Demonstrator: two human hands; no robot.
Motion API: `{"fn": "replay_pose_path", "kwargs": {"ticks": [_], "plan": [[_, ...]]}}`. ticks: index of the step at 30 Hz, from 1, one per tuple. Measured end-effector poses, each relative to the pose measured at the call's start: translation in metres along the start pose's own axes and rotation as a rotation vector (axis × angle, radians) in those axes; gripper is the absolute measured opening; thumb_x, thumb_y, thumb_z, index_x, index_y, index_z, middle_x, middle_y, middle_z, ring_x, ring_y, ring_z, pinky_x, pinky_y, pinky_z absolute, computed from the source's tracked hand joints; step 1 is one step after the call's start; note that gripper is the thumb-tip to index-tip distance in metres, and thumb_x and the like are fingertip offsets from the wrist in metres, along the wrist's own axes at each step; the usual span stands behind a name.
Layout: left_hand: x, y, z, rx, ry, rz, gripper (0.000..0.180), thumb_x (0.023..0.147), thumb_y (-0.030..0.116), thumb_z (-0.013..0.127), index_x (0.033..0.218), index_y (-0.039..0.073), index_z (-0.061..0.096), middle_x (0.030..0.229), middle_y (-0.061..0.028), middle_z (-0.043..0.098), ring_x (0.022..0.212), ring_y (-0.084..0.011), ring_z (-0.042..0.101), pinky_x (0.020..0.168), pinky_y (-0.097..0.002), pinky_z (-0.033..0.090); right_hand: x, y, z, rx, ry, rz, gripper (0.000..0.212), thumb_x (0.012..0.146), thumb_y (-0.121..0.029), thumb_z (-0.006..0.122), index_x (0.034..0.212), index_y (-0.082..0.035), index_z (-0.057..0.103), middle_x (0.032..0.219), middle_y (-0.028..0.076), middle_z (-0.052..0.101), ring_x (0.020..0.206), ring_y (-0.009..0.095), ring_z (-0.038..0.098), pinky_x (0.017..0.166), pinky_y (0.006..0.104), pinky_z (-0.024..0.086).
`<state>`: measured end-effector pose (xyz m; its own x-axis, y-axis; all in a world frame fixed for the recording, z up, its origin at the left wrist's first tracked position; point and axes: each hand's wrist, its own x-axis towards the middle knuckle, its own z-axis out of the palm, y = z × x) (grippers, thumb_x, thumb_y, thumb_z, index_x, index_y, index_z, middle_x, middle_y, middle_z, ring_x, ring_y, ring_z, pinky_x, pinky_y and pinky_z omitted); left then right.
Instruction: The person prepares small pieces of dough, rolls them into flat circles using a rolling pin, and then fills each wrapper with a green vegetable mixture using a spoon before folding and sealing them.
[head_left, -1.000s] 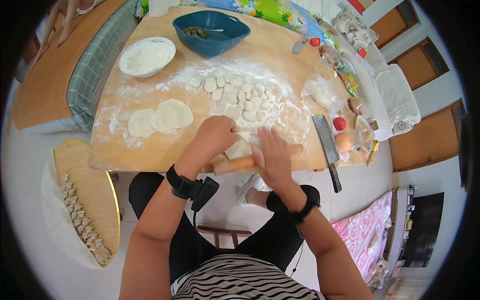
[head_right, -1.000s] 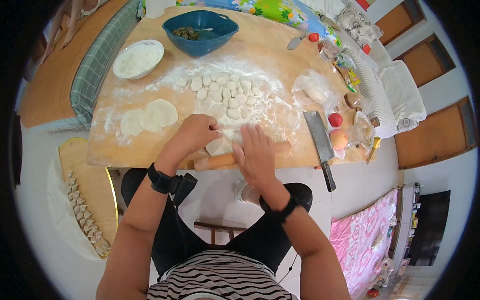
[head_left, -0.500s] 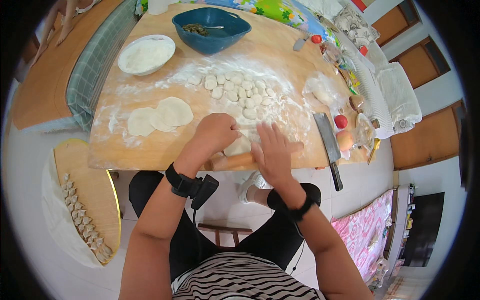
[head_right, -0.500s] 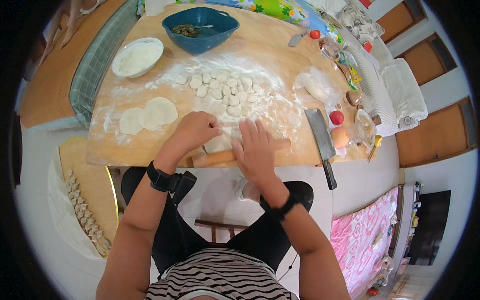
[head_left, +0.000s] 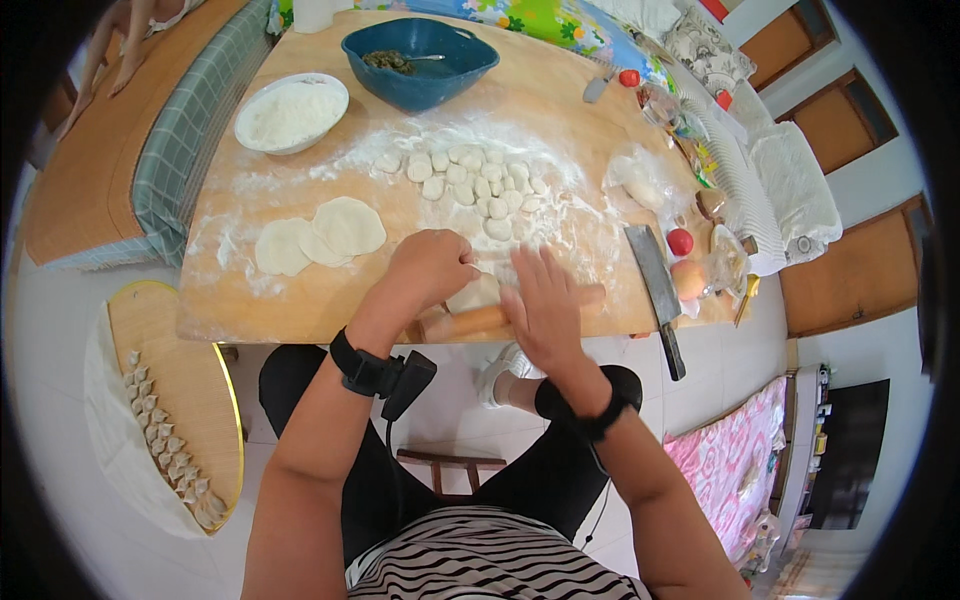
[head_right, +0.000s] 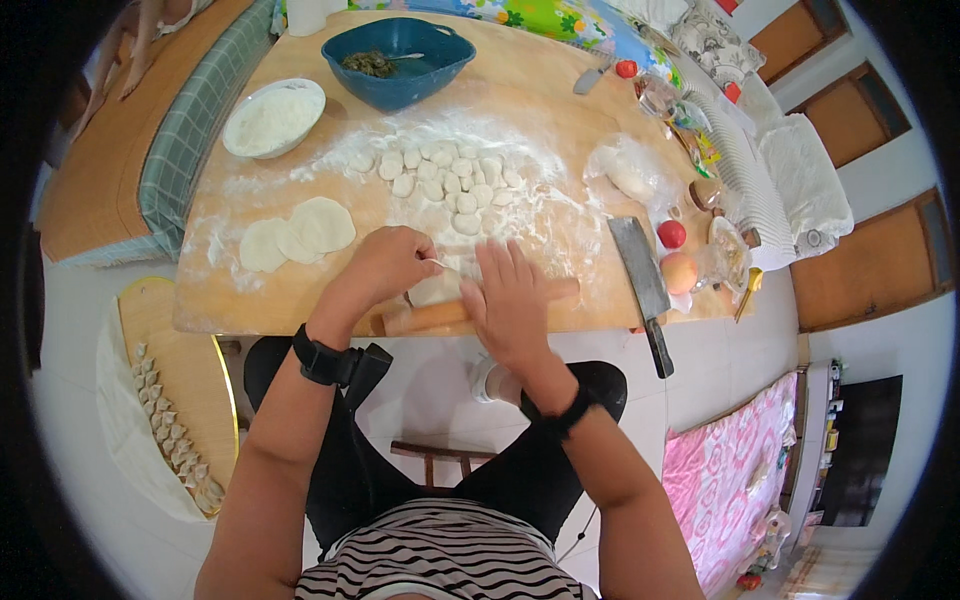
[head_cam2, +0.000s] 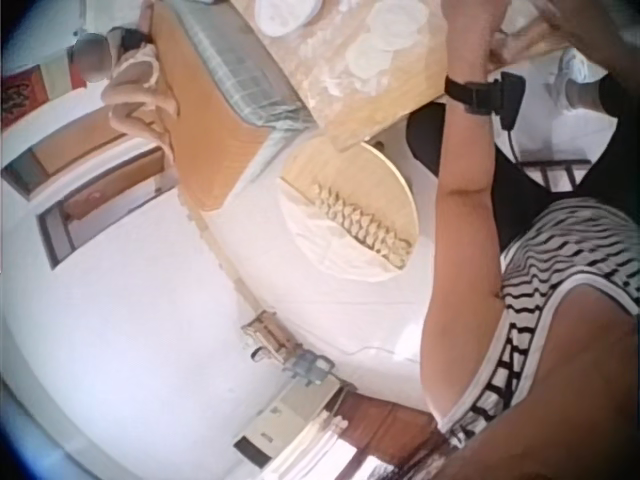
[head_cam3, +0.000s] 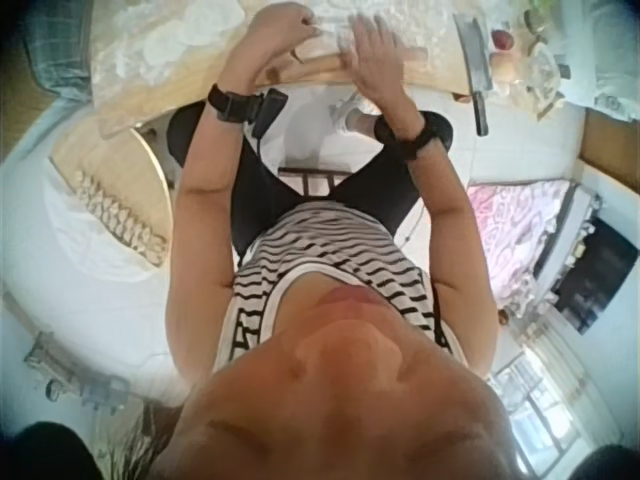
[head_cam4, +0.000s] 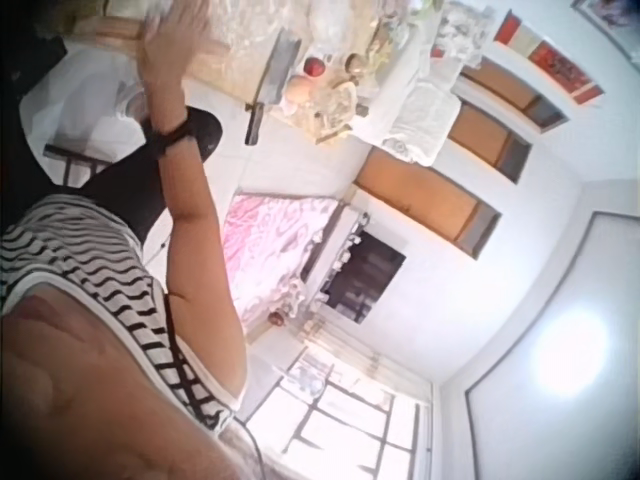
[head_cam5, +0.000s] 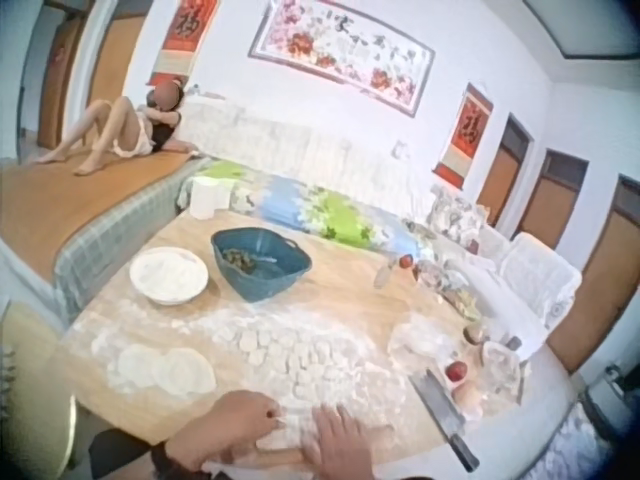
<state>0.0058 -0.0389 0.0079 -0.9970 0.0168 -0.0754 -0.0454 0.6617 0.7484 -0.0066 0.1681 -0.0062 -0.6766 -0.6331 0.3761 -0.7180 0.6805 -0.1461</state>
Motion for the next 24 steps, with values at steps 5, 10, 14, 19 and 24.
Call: {"fn": "replay_pose_path", "kwargs": {"ticks": [5, 10, 14, 19, 24], "plan": [[0.001, 0.002, 0.002, -0.115, -0.065, -0.025, 0.021, 0.075, 0.023, 0.068, 0.080, 0.002, 0.068, 0.075, -0.0160, 0.066, 0.072, -0.0313, 0.064, 0.067, -0.0407, 0.050, -0.024, -0.004, -0.017, -0.017, -0.018, -0.050, 0.047, 0.093, -0.027, 0.052, 0.133, -0.002, 0.046, 0.133, 0.017, 0.050, 0.127, 0.038, 0.042, 0.101, 0.0492, 0.032], [-0.002, 0.011, 0.000, 0.181, -0.014, 0.020, 0.024, 0.076, 0.025, 0.068, 0.079, 0.002, 0.068, 0.076, -0.0169, 0.066, 0.075, -0.0339, 0.063, 0.069, -0.0411, 0.049, 0.030, 0.006, 0.009, -0.072, 0.014, 0.014, 0.047, 0.094, -0.023, 0.050, 0.136, -0.004, 0.044, 0.137, 0.017, 0.047, 0.130, 0.039, 0.039, 0.102, 0.0502, 0.031], [0.000, 0.002, -0.004, 0.068, 0.035, 0.018, 0.023, 0.076, 0.024, 0.068, 0.080, 0.001, 0.068, 0.077, -0.0178, 0.066, 0.074, -0.0338, 0.063, 0.069, -0.0410, 0.050, 0.012, 0.002, 0.006, -0.023, -0.037, 0.048, 0.050, 0.094, -0.031, 0.050, 0.136, -0.004, 0.043, 0.137, 0.016, 0.047, 0.131, 0.037, 0.038, 0.104, 0.0495, 0.029], [0.005, -0.006, -0.003, -0.219, 0.040, -0.059, 0.017, 0.080, 0.012, 0.063, 0.085, -0.004, 0.066, 0.077, -0.0173, 0.066, 0.065, -0.0264, 0.068, 0.056, -0.0350, 0.052, -0.038, -0.015, -0.027, 0.061, -0.074, 0.016, 0.054, 0.093, -0.042, 0.049, 0.134, -0.006, 0.047, 0.134, 0.017, 0.050, 0.128, 0.038, 0.040, 0.105, 0.0527, 0.025], [0.002, -0.004, -0.028, -0.479, -0.046, -0.126, 0.018, 0.081, 0.006, 0.059, 0.092, -0.007, 0.064, 0.078, -0.0144, 0.066, 0.063, -0.0241, 0.068, 0.051, -0.0322, 0.052, -0.019, 0.035, -0.017, 0.015, 0.079, 0.015, 0.043, 0.090, -0.030, 0.054, 0.125, -0.005, 0.054, 0.123, 0.014, 0.057, 0.118, 0.036, 0.048, 0.098, 0.0462, 0.034]]}}
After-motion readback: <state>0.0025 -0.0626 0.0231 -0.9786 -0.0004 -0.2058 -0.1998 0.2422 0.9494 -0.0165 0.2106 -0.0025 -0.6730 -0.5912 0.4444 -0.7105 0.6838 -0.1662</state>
